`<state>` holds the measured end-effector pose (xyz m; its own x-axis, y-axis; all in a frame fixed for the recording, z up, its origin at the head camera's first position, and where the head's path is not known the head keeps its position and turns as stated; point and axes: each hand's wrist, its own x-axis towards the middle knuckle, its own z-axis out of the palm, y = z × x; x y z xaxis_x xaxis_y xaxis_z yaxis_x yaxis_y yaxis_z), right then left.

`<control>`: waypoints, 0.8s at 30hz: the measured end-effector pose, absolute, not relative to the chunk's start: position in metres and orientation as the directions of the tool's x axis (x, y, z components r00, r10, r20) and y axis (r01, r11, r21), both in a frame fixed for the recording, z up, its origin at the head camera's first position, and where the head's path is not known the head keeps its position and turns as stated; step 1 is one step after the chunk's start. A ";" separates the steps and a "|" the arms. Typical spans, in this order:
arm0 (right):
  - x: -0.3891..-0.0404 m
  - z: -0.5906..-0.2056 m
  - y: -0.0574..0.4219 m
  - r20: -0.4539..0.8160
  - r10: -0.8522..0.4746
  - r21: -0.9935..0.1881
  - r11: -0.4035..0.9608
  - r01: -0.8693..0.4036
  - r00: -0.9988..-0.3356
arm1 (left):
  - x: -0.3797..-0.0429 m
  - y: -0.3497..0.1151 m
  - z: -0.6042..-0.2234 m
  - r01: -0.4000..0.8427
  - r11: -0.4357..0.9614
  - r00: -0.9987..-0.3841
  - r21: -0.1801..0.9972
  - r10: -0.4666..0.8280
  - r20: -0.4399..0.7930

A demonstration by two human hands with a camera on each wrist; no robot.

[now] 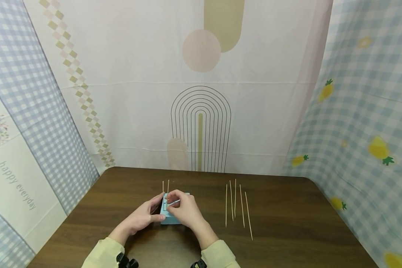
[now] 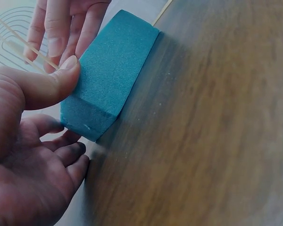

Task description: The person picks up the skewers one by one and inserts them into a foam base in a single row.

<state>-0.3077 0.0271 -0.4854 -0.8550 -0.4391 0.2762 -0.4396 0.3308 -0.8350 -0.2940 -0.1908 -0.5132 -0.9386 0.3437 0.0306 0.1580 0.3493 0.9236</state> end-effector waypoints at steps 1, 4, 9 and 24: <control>-0.307 -0.485 0.028 0.274 -0.440 -0.837 0.330 -0.437 -0.855 | -0.294 -0.191 -0.513 0.157 0.349 -0.938 0.924 0.345 0.030; -0.307 -0.485 0.029 0.266 -0.449 -0.843 0.322 -0.432 -0.853 | -0.294 -0.191 -0.513 0.156 0.351 -0.938 0.923 0.345 0.027; -0.308 -0.484 0.031 0.253 -0.473 -0.844 0.318 -0.432 -0.844 | -0.294 -0.191 -0.512 0.156 0.357 -0.940 0.921 0.340 0.028; -0.311 -0.458 0.100 0.159 -0.440 -0.892 0.320 -0.320 -0.884 | -0.292 -0.192 -0.512 0.182 0.360 -0.934 0.915 0.353 0.047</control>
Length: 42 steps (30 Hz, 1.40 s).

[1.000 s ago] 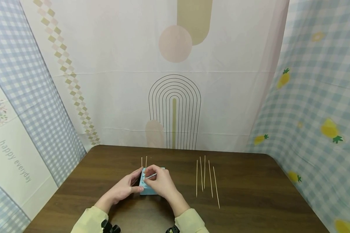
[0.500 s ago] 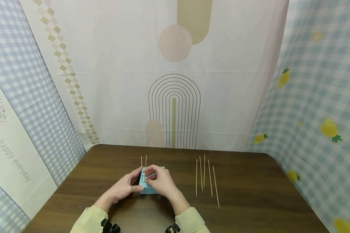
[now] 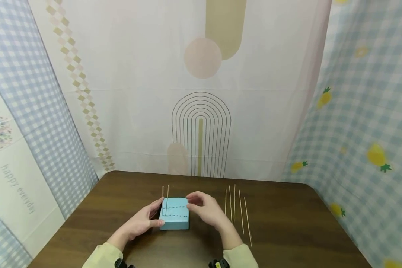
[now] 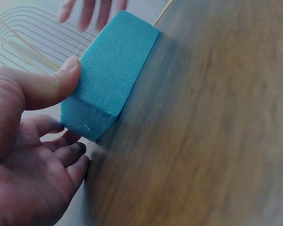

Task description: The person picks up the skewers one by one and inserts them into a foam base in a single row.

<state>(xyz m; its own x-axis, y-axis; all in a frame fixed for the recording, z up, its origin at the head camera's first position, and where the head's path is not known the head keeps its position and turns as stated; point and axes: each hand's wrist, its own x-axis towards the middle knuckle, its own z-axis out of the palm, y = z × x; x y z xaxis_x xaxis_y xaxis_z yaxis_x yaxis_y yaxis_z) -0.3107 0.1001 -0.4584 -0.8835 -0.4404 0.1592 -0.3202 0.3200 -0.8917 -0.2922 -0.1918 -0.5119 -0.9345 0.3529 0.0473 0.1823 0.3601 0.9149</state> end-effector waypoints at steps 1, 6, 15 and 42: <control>-0.310 -0.459 0.108 0.145 -0.435 -0.897 0.321 -0.304 -0.889 | -0.291 -0.192 -0.513 0.189 0.365 -0.934 0.912 0.354 0.052; -0.310 -0.461 0.150 0.085 -0.402 -0.906 0.349 -0.238 -0.912 | -0.290 -0.193 -0.513 0.195 0.367 -0.932 0.910 0.358 0.055; -0.319 -0.465 0.210 0.000 -0.311 -0.883 0.446 -0.146 -0.950 | -0.291 -0.193 -0.512 0.157 0.334 -0.935 0.929 0.355 0.031; -0.329 -0.487 0.280 -0.137 -0.139 -0.886 0.459 0.059 -0.981 | -0.291 -0.191 -0.510 0.139 0.340 -0.942 0.930 0.336 0.018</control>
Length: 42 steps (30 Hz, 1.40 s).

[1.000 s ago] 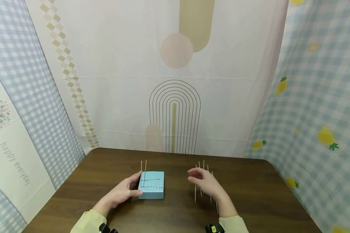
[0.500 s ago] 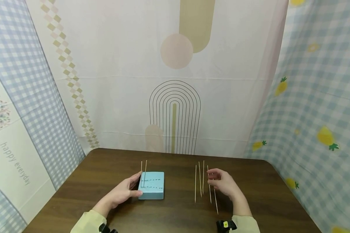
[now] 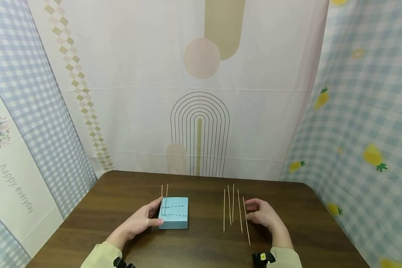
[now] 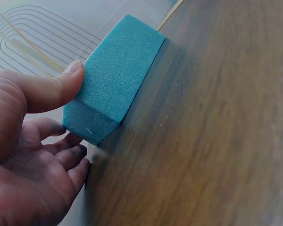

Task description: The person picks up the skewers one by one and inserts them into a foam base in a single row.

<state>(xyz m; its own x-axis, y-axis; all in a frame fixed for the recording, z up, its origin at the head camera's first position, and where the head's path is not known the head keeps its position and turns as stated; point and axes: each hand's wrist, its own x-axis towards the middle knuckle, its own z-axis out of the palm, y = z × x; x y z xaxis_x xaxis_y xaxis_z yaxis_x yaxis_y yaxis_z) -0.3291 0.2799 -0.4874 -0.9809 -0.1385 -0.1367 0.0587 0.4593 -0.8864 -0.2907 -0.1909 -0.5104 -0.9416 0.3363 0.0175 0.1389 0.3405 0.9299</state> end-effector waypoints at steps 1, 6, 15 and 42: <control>-0.329 -0.488 0.281 -0.146 -0.136 -0.888 0.455 0.069 -0.980 | -0.291 -0.191 -0.511 0.139 0.340 -0.942 0.930 0.336 0.017; -0.327 -0.491 0.283 -0.177 -0.138 -0.902 0.419 0.105 -0.974 | -0.290 -0.191 -0.511 0.136 0.336 -0.941 0.932 0.337 0.016; -0.325 -0.492 0.278 -0.212 -0.120 -0.895 0.423 0.143 -0.970 | -0.291 -0.191 -0.511 0.136 0.338 -0.943 0.931 0.334 0.016; -0.325 -0.494 0.263 -0.207 -0.005 -0.848 0.500 0.177 -0.978 | -0.291 -0.192 -0.511 0.136 0.345 -0.943 0.929 0.333 0.014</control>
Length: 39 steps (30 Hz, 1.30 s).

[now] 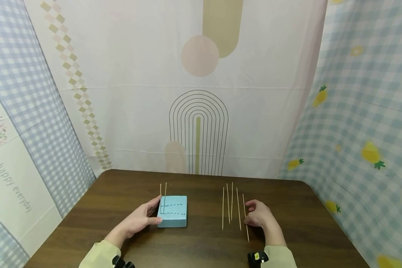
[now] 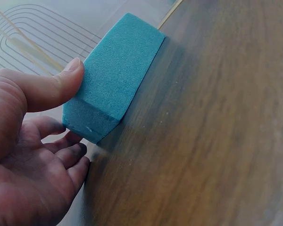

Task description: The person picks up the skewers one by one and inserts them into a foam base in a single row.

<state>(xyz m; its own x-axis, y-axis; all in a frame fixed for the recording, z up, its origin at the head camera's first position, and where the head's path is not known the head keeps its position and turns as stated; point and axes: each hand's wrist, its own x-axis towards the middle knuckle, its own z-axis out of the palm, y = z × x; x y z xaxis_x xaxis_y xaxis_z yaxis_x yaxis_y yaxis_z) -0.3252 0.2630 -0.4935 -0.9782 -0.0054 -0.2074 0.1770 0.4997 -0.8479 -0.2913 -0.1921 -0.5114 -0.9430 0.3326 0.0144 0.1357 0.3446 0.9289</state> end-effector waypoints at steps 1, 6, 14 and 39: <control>-0.324 -0.494 0.263 -0.206 -0.002 -0.850 0.496 0.178 -0.978 | -0.291 -0.192 -0.512 0.136 0.345 -0.943 0.929 0.333 0.014; -0.322 -0.494 0.263 -0.208 -0.009 -0.863 0.472 0.179 -0.978 | -0.291 -0.192 -0.513 0.131 0.341 -0.943 0.931 0.333 0.011; -0.324 -0.494 0.274 -0.229 -0.024 -0.886 0.420 0.198 -0.973 | -0.292 -0.191 -0.511 0.130 0.345 -0.943 0.930 0.333 0.008; -0.328 -0.477 0.252 -0.066 -0.248 -0.976 0.219 0.011 -0.966 | -0.291 -0.193 -0.510 0.139 0.347 -0.940 0.928 0.342 0.013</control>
